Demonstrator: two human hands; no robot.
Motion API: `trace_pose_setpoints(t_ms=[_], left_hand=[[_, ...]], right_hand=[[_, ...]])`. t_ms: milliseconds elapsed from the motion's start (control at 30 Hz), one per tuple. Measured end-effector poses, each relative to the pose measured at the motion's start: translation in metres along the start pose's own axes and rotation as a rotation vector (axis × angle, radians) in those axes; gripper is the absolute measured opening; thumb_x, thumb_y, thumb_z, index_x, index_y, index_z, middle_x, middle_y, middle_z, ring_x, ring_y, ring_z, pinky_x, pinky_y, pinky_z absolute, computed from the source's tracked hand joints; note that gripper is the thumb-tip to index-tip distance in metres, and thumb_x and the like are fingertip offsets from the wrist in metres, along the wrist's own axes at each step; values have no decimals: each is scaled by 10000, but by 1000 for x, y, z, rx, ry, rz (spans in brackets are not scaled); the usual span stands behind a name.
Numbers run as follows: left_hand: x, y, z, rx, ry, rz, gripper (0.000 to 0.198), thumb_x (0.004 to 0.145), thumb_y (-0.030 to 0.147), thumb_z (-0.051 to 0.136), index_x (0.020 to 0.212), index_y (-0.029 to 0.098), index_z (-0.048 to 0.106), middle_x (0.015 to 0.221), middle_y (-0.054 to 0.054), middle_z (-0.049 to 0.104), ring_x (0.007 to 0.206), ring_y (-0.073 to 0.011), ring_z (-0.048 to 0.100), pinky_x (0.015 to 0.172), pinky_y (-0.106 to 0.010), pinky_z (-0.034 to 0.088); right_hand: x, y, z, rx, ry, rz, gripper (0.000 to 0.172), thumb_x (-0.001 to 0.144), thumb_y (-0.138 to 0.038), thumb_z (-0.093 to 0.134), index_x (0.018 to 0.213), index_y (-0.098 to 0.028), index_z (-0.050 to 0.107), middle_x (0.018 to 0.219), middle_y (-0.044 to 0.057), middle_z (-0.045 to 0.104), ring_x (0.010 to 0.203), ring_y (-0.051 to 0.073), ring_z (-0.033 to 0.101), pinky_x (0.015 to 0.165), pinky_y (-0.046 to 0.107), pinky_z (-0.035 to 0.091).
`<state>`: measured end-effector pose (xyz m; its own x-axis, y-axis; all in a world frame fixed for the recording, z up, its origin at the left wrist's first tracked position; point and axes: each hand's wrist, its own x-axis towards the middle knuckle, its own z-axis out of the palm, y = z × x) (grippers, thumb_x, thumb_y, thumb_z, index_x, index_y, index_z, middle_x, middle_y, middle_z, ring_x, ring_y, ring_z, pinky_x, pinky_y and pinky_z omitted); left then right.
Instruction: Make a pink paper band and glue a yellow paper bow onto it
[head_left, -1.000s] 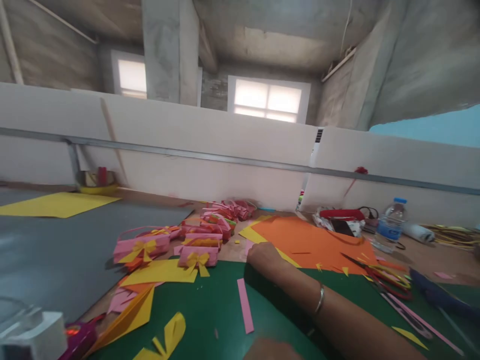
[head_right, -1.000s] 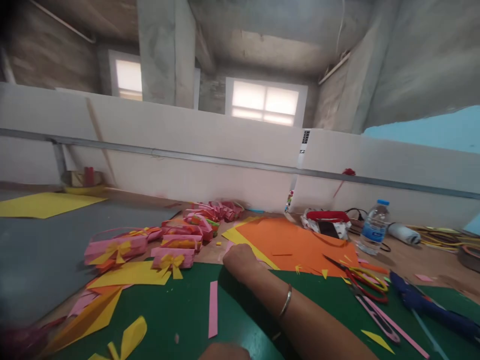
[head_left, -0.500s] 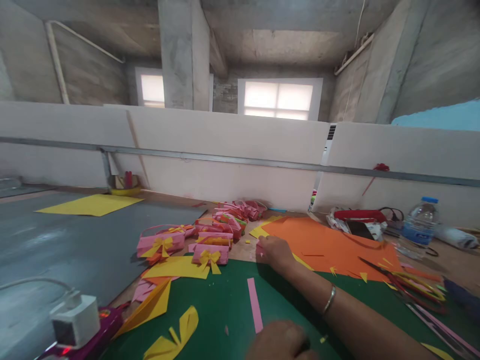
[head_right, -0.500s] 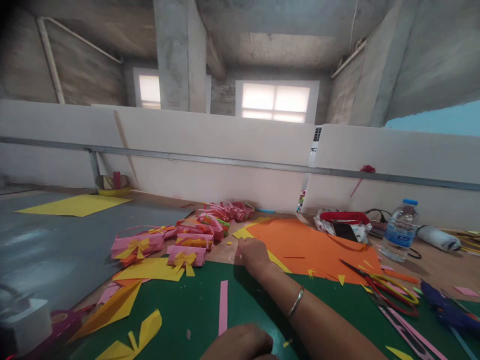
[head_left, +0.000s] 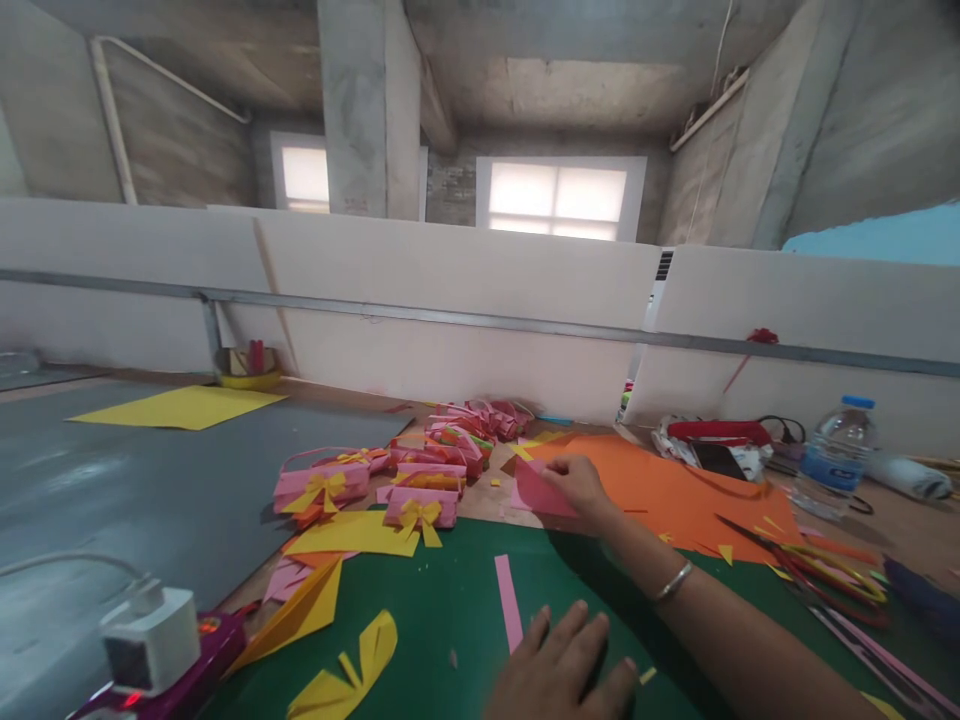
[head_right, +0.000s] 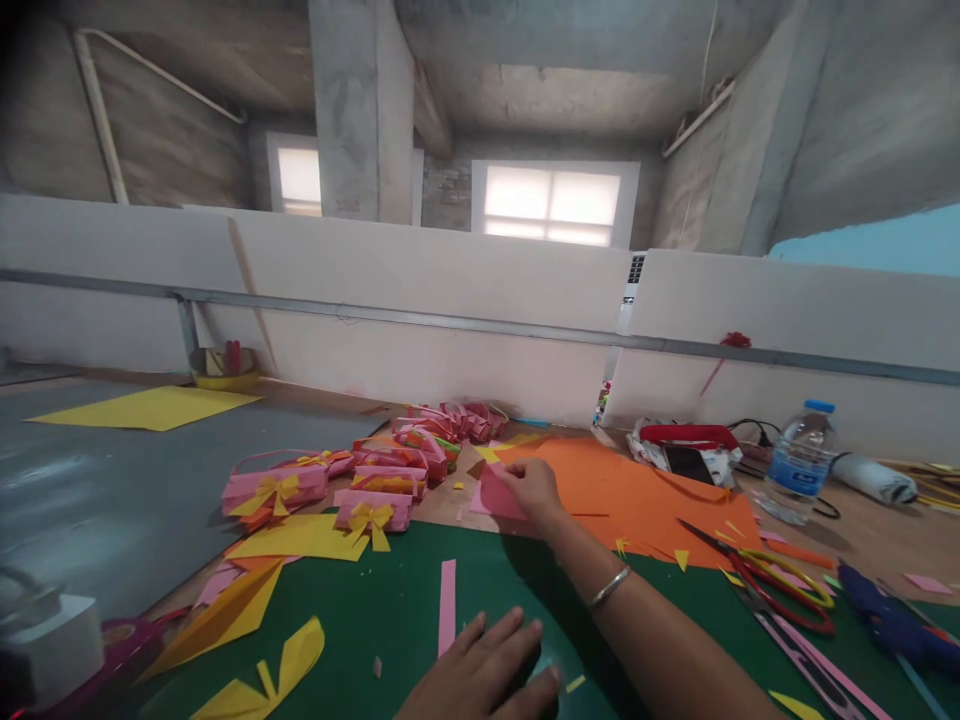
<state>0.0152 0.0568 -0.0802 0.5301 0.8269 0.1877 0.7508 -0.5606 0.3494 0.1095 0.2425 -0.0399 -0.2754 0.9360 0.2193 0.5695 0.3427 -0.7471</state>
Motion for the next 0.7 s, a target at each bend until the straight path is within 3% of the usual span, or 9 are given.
trace_pose_setpoints(t_ms=[67, 167, 267, 367, 467, 533, 633, 700], left_hand=[[-1, 1, -8, 41, -31, 63, 389, 872, 427, 394, 1224, 296, 493, 1353, -78, 464, 1251, -288, 390, 1005, -518, 348], [0, 6, -18, 55, -68, 85, 377, 885, 411, 370, 1208, 286, 516, 1345, -109, 453, 1236, -302, 388, 981, -536, 357], [0, 10, -24, 59, -110, 87, 386, 908, 380, 312, 1240, 290, 487, 1363, -130, 406, 1243, -308, 361, 981, -550, 334], [-2, 7, -29, 49, -151, 47, 430, 910, 393, 288, 1309, 280, 401, 1401, -129, 333, 1283, -292, 297, 1021, -551, 261], [-5, -2, -36, 60, -39, -58, 570, 794, 501, 481, 1297, 238, 428, 1397, -104, 373, 1296, -270, 306, 1057, -485, 248], [-6, -8, -45, 101, 58, -165, 541, 767, 375, 538, 1262, 165, 477, 1378, -134, 411, 1286, -281, 332, 1051, -467, 281], [-7, -15, -65, 171, 177, -286, 508, 699, 99, 486, 1204, 44, 511, 1333, -204, 457, 1242, -287, 409, 1030, -431, 333], [-14, -16, -80, 209, 249, -313, 601, 639, 49, 477, 1239, 75, 472, 1357, -179, 438, 1243, -264, 412, 1028, -407, 336]], right_hand=[[5, 0, -9, 166, 45, 24, 293, 872, -301, 523, 1115, -138, 534, 1113, 71, 552, 925, 200, 572, 760, 373, 496], [16, -12, -33, 414, 102, 10, 297, 881, -298, 510, 1136, -145, 515, 1118, 79, 546, 931, 193, 570, 773, 384, 493], [24, -38, -68, 636, 139, -81, 283, 887, -306, 500, 1113, -137, 522, 1074, 75, 561, 886, 177, 580, 744, 367, 499], [13, -69, -107, 804, 153, -231, 206, 851, -343, 546, 954, -167, 574, 892, 14, 609, 741, 123, 585, 662, 274, 493], [-27, -92, -136, 867, 107, -362, 171, 755, -360, 652, 811, -210, 594, 737, -37, 611, 656, 99, 573, 613, 219, 470], [-68, -95, -144, 837, 28, -391, 178, 718, -339, 689, 788, -196, 609, 689, -23, 616, 632, 119, 583, 606, 246, 477], [-137, -81, -146, 623, -247, -428, 101, 813, -257, 601, 784, -162, 618, 793, 45, 672, 773, 168, 629, 750, 337, 488], [-181, -64, -143, 520, -433, -438, 142, 863, -252, 530, 809, -154, 619, 813, 75, 690, 858, 199, 635, 812, 397, 474]])
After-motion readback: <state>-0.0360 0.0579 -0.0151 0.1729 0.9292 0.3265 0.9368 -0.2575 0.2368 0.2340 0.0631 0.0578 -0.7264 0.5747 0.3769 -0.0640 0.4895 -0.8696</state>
